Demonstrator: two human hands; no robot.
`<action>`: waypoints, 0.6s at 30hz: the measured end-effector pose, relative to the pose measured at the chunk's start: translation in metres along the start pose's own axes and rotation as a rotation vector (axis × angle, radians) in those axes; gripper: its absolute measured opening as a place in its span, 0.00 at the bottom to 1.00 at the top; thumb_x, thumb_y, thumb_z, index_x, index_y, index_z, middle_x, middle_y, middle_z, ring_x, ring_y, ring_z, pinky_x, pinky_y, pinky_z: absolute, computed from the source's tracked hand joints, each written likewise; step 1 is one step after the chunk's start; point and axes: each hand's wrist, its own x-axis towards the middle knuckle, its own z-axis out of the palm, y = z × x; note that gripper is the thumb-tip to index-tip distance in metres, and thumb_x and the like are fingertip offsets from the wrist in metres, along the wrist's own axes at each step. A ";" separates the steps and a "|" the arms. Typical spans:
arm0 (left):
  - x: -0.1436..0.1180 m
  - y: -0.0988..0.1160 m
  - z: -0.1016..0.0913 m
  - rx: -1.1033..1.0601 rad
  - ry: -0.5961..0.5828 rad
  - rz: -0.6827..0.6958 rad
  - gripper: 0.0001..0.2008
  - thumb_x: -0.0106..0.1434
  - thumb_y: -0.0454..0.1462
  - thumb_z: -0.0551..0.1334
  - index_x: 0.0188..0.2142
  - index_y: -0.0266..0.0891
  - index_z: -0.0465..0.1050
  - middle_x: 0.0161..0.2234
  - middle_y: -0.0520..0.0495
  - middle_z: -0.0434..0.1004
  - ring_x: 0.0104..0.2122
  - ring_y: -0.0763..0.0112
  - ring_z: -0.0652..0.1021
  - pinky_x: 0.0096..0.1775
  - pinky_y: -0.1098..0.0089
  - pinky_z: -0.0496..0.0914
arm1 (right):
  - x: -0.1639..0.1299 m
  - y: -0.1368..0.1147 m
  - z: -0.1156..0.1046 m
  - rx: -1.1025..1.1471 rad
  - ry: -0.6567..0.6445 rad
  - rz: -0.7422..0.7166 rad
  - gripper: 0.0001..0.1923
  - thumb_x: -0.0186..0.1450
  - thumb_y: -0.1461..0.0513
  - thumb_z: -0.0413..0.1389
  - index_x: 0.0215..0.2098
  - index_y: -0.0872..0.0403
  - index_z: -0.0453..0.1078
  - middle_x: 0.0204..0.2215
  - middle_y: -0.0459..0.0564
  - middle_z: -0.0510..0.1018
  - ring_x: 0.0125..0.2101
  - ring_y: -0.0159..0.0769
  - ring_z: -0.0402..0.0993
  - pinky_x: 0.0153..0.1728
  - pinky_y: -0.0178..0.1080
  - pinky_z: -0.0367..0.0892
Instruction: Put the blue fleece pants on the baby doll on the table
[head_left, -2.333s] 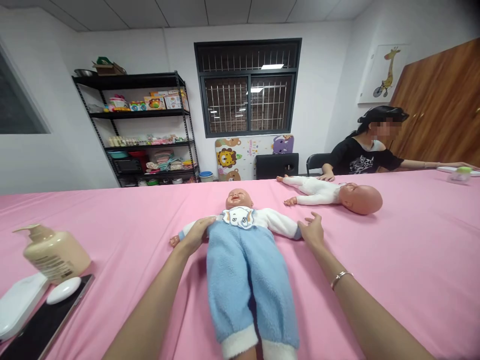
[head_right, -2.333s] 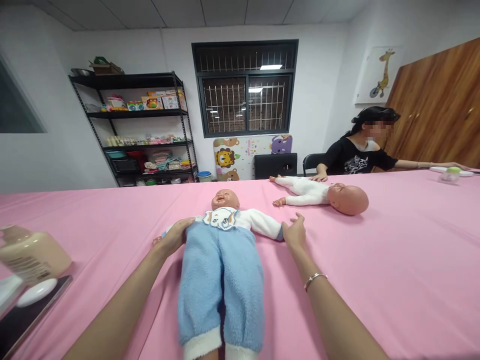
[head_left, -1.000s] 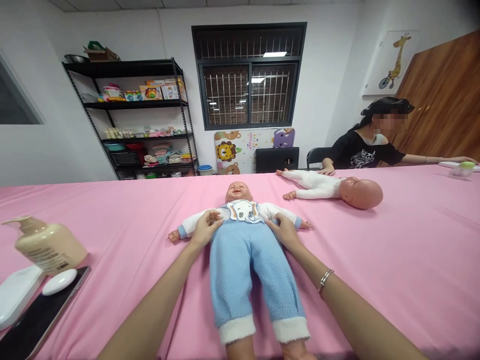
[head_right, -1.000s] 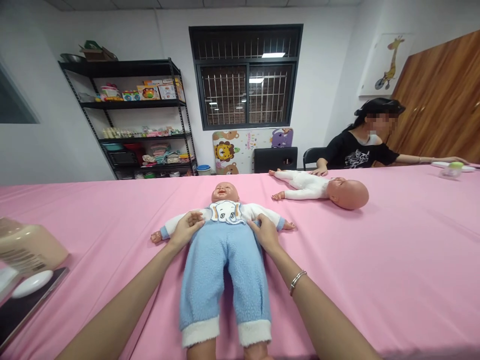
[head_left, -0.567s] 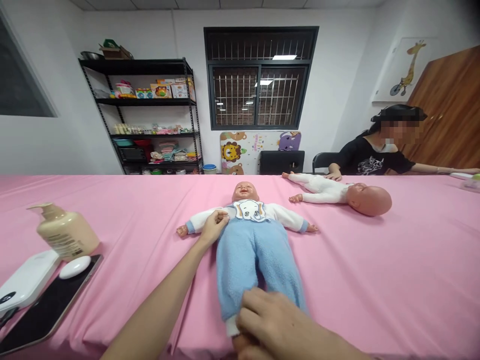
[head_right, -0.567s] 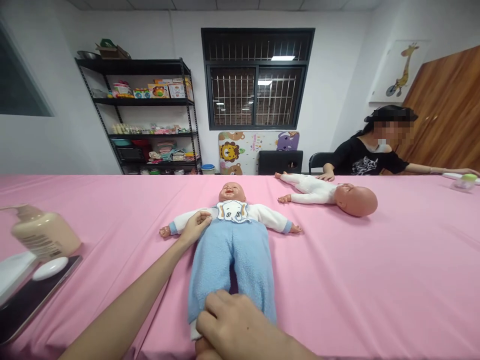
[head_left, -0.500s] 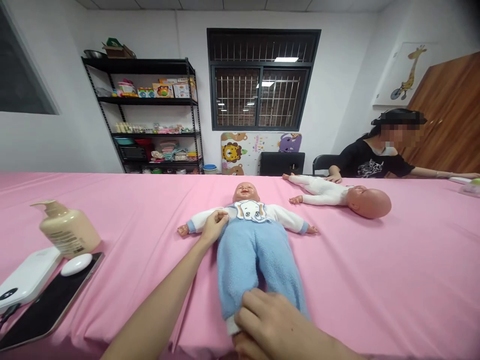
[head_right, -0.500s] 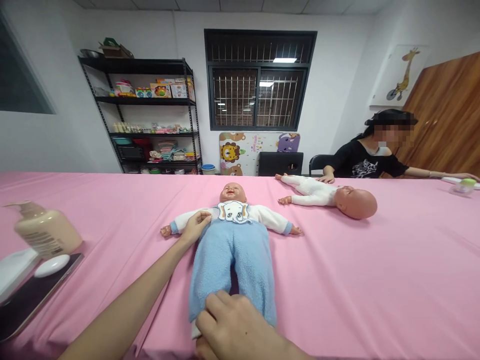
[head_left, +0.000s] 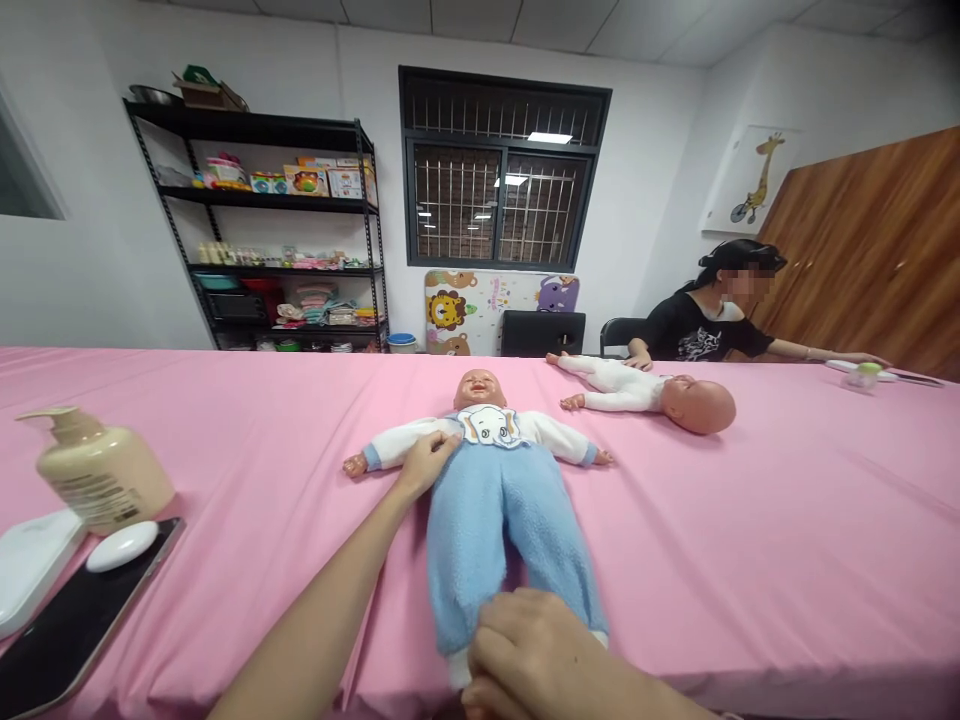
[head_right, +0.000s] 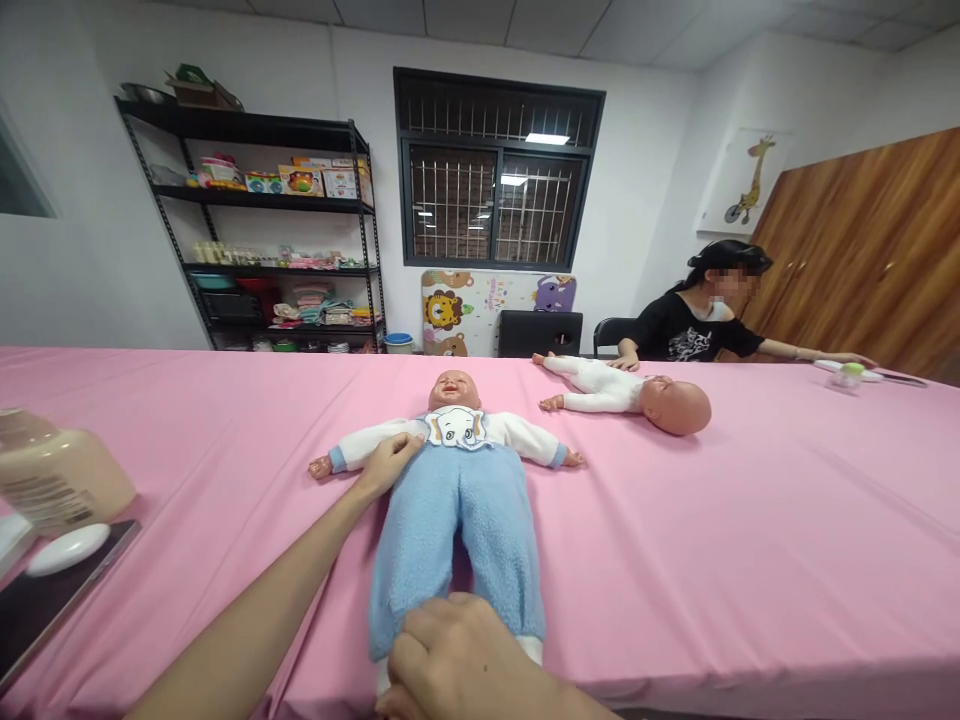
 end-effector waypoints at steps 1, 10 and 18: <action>-0.001 0.005 -0.001 -0.042 -0.020 -0.026 0.17 0.55 0.48 0.57 0.21 0.36 0.64 0.21 0.54 0.63 0.24 0.74 0.64 0.28 0.72 0.59 | 0.001 0.004 -0.008 0.034 -0.042 0.061 0.11 0.63 0.58 0.51 0.25 0.53 0.60 0.23 0.43 0.69 0.24 0.30 0.61 0.25 0.35 0.53; 0.004 -0.002 -0.007 -0.218 -0.008 -0.112 0.15 0.47 0.44 0.65 0.32 0.36 0.69 0.31 0.50 0.71 0.32 0.71 0.70 0.36 0.71 0.63 | 0.017 0.072 -0.037 0.327 -0.060 0.580 0.11 0.63 0.58 0.49 0.28 0.55 0.67 0.27 0.46 0.74 0.30 0.32 0.67 0.34 0.36 0.59; 0.007 -0.014 -0.007 -0.125 0.033 -0.144 0.16 0.51 0.46 0.62 0.31 0.36 0.68 0.24 0.53 0.70 0.26 0.73 0.70 0.30 0.71 0.62 | 0.039 0.178 0.013 0.223 0.315 0.973 0.16 0.60 0.52 0.49 0.33 0.57 0.65 0.28 0.49 0.71 0.30 0.34 0.66 0.31 0.35 0.57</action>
